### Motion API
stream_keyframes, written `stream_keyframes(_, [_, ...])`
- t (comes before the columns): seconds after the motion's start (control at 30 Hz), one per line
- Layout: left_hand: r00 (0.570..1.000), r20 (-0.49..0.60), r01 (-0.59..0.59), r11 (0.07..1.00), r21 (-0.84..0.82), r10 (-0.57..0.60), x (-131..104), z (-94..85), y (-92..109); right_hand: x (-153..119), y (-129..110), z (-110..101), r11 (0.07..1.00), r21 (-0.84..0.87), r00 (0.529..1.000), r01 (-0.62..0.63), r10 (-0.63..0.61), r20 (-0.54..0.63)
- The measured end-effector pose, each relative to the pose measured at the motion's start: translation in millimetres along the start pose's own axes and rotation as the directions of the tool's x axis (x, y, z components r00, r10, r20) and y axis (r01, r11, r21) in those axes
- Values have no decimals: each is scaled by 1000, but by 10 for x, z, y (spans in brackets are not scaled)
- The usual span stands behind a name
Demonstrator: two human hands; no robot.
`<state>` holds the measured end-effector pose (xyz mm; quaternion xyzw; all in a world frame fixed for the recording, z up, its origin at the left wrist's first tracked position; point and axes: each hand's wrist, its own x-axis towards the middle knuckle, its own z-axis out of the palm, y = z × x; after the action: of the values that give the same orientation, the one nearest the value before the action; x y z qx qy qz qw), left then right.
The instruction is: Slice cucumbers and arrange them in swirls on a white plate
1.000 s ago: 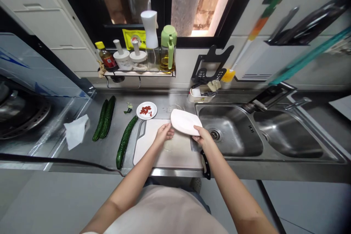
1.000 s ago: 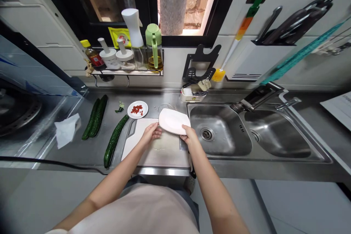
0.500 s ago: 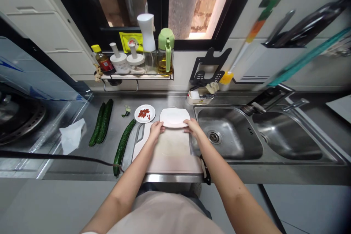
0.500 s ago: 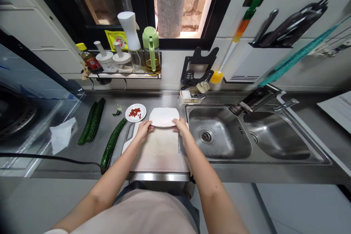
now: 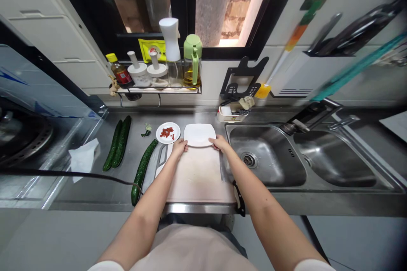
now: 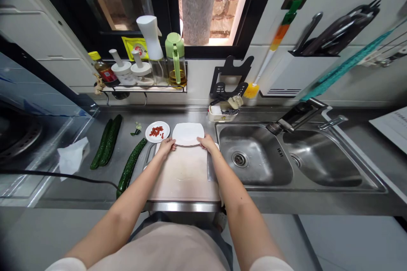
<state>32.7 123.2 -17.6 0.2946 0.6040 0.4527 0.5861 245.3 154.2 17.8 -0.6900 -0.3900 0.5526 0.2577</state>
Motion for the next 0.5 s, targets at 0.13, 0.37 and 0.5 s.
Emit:
stream_keyframes(0.13, [1000, -2, 4, 1000, 20, -4, 39, 2, -10, 41, 22, 31, 998, -55, 999, 15, -18, -48])
stream_keyframes(0.37, [999, -34, -5, 999, 53, 7, 81, 51, 2, 165, 71, 24, 971, -235, 988, 40, -74, -136])
stream_keyframes(0.5, [998, -65, -11, 996, 86, 16, 107, 69, -6, 209, 72, 15, 938, -342, 980, 58, -119, -162])
